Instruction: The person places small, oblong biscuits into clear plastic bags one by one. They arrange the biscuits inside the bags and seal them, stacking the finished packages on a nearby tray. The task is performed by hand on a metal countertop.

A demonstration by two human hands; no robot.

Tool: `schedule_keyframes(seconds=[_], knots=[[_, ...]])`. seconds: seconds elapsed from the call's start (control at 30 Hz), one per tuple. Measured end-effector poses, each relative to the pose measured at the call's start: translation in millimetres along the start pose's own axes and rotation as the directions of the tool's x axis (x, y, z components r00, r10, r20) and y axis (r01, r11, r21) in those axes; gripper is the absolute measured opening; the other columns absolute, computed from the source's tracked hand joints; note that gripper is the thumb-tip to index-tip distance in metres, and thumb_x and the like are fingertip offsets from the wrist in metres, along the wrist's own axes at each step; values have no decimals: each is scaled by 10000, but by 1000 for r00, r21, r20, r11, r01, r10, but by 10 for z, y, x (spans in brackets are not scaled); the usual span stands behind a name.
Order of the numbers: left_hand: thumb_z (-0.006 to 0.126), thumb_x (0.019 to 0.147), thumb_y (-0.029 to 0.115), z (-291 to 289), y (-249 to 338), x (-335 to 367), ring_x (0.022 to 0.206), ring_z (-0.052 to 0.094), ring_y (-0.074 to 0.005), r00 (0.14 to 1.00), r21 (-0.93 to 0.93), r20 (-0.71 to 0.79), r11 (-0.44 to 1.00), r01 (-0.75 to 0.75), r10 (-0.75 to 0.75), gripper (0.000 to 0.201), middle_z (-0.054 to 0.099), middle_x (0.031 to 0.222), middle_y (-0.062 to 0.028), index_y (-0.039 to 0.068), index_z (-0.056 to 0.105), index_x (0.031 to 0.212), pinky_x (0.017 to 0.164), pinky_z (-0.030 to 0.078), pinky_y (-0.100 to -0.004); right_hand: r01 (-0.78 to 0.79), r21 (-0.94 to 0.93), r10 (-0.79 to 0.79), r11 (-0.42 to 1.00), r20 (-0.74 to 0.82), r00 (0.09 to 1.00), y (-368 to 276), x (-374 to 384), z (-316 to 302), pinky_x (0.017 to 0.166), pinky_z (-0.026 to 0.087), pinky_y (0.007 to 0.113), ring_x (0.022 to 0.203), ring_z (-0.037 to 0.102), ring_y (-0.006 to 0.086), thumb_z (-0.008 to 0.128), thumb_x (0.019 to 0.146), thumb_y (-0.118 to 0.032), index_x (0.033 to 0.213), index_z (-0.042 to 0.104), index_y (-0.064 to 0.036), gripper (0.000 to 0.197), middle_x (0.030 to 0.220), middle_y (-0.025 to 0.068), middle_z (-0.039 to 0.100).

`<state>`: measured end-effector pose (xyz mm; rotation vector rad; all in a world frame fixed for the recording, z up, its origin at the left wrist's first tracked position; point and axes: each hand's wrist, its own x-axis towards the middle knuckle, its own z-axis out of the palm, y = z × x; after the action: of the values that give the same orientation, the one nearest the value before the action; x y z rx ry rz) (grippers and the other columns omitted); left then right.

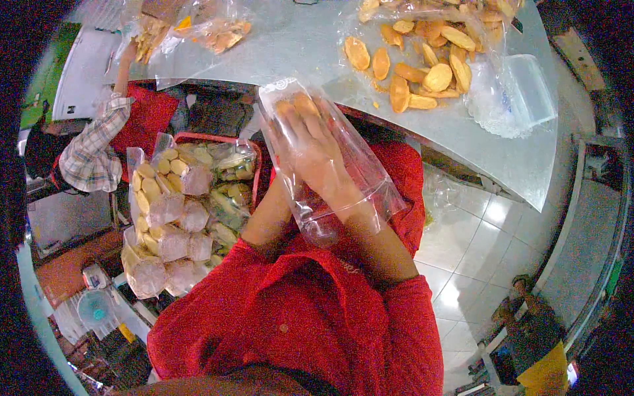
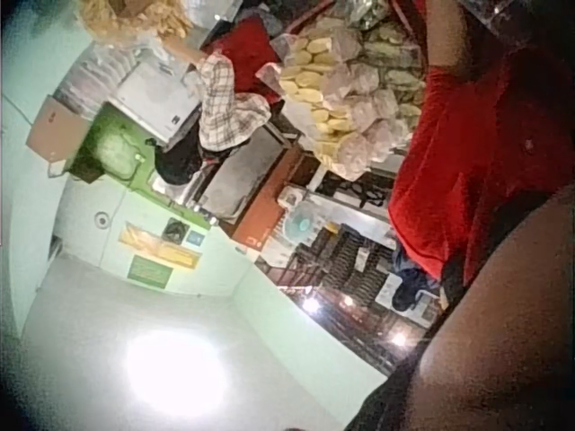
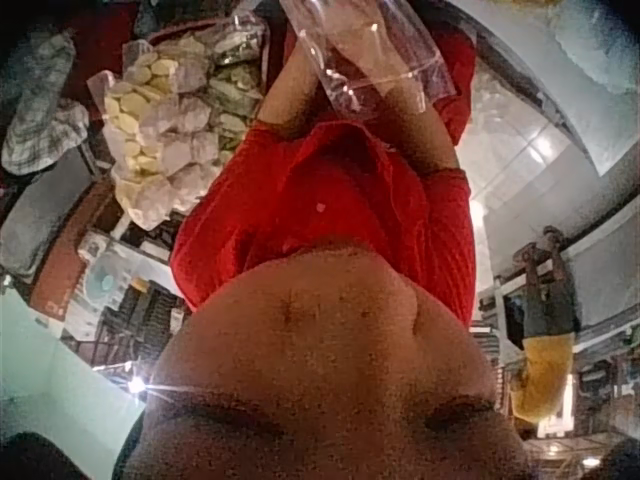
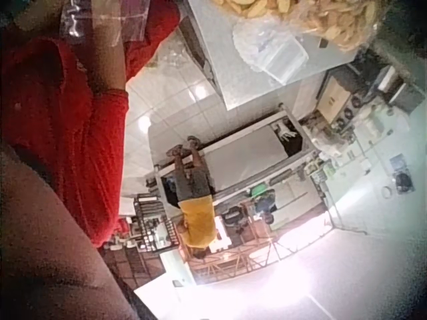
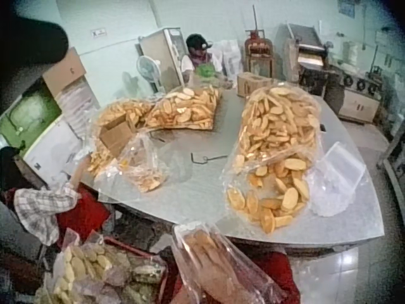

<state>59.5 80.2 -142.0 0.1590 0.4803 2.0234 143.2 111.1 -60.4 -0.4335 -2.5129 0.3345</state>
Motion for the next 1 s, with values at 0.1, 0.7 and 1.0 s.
schedule_keyframes(seconds=[0.1, 0.7, 1.0], knots=[[330, 931, 631, 406, 168, -49, 1203, 467, -365, 998, -190, 8, 980, 56, -56, 726, 443, 1330, -180, 76, 292, 1398, 1035, 402, -513, -47, -3, 47, 999, -22, 999, 24, 16, -50, 1085, 347, 376, 1170, 499, 331, 573, 783, -161, 1159, 591, 3, 410, 1239, 155, 556], [661, 735, 604, 6, 1206, -87, 1202, 468, -310, 953, -401, -237, 874, -275, 191, 762, 548, 1263, -115, 96, 513, 1283, 977, 350, -528, -558, -489, 477, 670, -293, 829, 3097, 165, -1056, 754, 517, 525, 842, 631, 445, 552, 889, -286, 978, 594, 23, 324, 1001, 232, 644], [701, 788, 445, 54, 1046, -189, 1221, 461, -312, 930, -375, -286, 867, -329, 230, 644, 516, 1302, -121, 118, 497, 1304, 1001, 319, -542, -818, -34, 807, 574, -146, 572, 2681, -359, -1144, 809, 536, 385, 848, 672, 351, 659, 833, -318, 1002, 647, 17, 375, 878, 237, 678]])
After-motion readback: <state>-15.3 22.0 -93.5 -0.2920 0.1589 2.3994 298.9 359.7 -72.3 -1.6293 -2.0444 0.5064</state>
